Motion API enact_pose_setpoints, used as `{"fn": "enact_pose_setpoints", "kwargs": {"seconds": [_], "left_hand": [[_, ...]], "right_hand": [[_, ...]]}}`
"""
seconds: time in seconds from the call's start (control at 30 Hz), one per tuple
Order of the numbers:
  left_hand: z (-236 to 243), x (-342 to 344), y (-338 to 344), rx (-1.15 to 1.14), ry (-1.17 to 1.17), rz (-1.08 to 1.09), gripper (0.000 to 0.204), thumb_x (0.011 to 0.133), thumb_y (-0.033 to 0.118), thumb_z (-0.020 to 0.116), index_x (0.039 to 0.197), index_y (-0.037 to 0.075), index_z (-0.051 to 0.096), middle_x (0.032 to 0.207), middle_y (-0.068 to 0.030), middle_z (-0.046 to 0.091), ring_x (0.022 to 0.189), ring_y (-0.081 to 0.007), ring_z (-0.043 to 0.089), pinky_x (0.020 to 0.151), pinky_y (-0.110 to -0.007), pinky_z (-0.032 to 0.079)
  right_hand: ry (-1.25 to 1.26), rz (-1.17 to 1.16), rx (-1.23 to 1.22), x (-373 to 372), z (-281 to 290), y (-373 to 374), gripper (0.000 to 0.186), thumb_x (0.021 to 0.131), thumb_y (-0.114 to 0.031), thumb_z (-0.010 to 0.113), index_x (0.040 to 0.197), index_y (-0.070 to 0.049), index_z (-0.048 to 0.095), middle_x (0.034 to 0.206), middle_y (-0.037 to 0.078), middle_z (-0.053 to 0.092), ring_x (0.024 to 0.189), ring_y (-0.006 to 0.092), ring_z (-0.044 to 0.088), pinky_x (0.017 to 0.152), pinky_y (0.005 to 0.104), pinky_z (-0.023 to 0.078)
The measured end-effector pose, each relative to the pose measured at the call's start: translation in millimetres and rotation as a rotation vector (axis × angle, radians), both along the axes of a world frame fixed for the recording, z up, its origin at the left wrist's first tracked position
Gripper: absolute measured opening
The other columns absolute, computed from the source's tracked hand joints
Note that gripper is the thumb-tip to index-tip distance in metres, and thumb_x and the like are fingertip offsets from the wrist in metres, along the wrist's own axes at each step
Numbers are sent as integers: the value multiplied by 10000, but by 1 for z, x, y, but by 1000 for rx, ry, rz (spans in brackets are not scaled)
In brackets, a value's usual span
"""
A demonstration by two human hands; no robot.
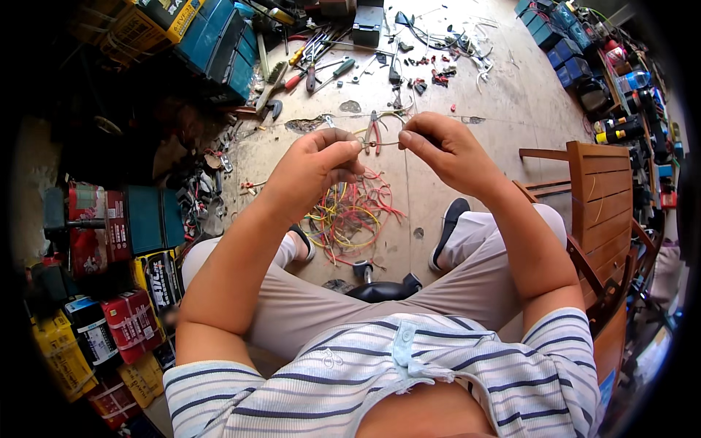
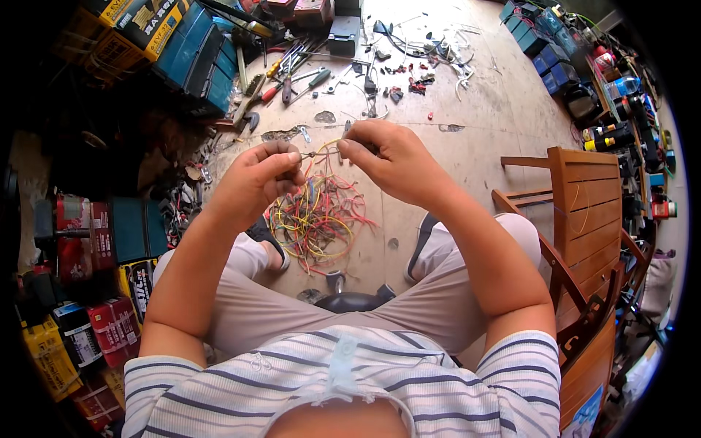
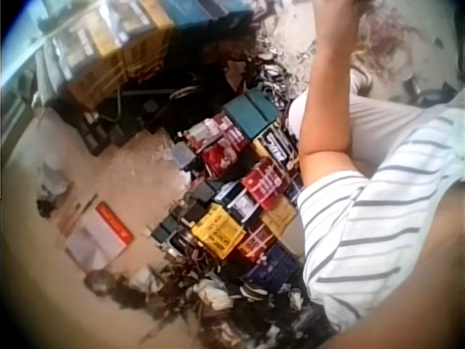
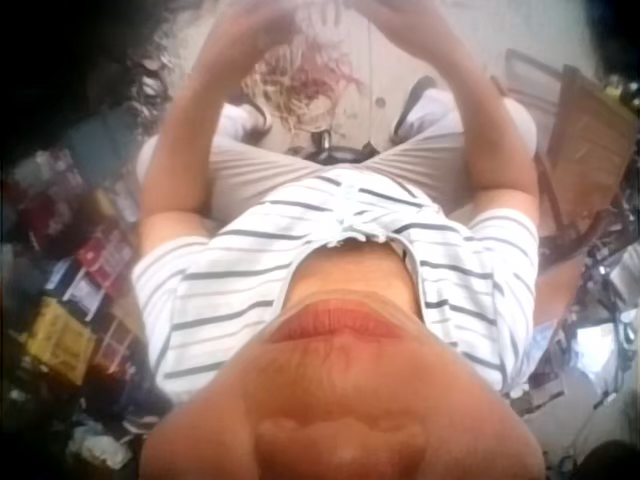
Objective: The person sits cross-legged in a cluttered workshop, manipulating a small electronic component with wires. They repeatedly twist and adjust the wires and the component with their hands, occasionally picking up and putting down small tools or parts from the floor.
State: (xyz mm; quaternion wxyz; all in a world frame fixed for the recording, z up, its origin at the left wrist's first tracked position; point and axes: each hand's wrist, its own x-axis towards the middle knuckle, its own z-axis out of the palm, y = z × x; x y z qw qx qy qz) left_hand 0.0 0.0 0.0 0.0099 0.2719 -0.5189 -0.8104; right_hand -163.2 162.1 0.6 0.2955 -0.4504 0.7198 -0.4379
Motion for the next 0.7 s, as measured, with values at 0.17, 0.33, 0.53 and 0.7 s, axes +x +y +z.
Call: {"fn": "enact_pose_setpoints", "kwargs": {"seconds": [0.17, 0.33, 0.53, 0.7], "left_hand": [[-1, 0, 5, 158, -54, -92, 160, 927, 209, 547, 904, 51, 556, 794, -16, 555, 697, -106, 566, 600, -222, 454], [-6, -3, 18, 33, 25, -158, 161, 927, 202, 548, 846, 64, 558, 692, 13, 506, 566, -64, 456, 498, -197, 355], [-5, 4, 35, 13, 161, -90, 160, 916, 153, 528, 786, 61, 543, 602, 39, 449, 498, -32, 359, 452, -189, 252], [-13, 13, 46, -121, 128, -97, 169, 916, 126, 517, 758, 64, 525, 600, 48, 435, 503, -19, 342, 451, -182, 239]], "right_hand": [[86, 30, -50, 3, 2, 2, 242, 889, -223, 577, 816, 8, 583, 690, 105, 504, 643, 198, 472, 590, 320, 389], [57, -68, -41, 2, -2, 0, 300, 859, -247, 614, 729, 21, 573, 597, 73, 457, 563, 143, 429, 534, 313, 367], [3, -160, -240, 13, -11, -10, 250, 782, -124, 616, 612, 33, 520, 557, 59, 452, 528, 109, 423, 492, 295, 361], [43, -124, -168, 13, -18, -2, 231, 765, -100, 617, 608, 33, 512, 568, 72, 472, 522, 134, 439, 502, 301, 372]]}}
